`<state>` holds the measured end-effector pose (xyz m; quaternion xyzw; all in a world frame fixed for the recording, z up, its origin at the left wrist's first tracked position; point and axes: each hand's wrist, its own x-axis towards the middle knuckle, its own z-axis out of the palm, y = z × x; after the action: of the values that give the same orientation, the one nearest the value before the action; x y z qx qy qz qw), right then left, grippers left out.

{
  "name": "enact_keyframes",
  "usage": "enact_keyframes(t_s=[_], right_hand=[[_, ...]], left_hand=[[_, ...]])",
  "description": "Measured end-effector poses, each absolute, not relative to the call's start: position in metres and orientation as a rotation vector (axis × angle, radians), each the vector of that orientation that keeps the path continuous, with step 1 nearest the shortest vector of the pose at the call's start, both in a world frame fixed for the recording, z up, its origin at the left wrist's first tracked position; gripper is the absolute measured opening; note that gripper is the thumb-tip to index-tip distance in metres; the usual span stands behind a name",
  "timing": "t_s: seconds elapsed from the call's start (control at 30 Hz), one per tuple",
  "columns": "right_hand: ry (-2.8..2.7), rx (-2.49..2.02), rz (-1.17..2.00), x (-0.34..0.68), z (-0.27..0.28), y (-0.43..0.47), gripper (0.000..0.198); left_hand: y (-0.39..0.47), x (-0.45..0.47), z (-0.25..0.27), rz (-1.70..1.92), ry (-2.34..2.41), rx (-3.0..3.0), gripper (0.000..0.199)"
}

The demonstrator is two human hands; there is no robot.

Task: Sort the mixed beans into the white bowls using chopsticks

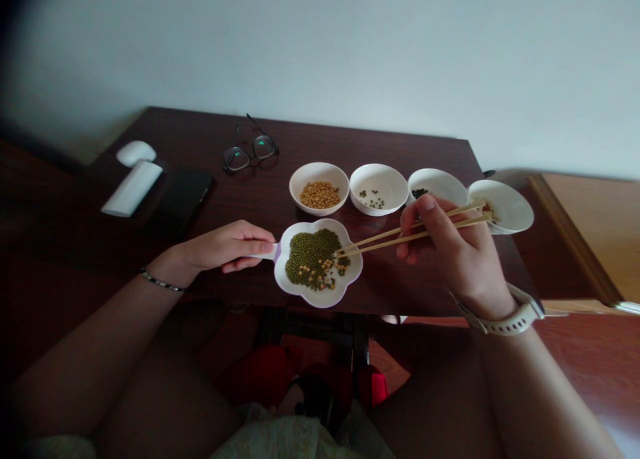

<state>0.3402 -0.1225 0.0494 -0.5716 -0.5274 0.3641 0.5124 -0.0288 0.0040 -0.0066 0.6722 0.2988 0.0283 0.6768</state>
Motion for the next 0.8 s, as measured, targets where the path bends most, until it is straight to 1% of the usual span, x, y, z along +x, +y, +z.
enact_keyframes(t_s=[0.47,0.8], right_hand=[[-1.267,-1.433,0.810,0.332,0.060,-0.130,0.043],[-1.196,-1.407,0.886,0.335,0.056,-0.123,0.042]], left_hand=[[0.003,-0.027,-0.005,0.082,0.692,1.518,0.040],[0.003,-0.027,-0.004,0.079,0.683,1.507,0.039]])
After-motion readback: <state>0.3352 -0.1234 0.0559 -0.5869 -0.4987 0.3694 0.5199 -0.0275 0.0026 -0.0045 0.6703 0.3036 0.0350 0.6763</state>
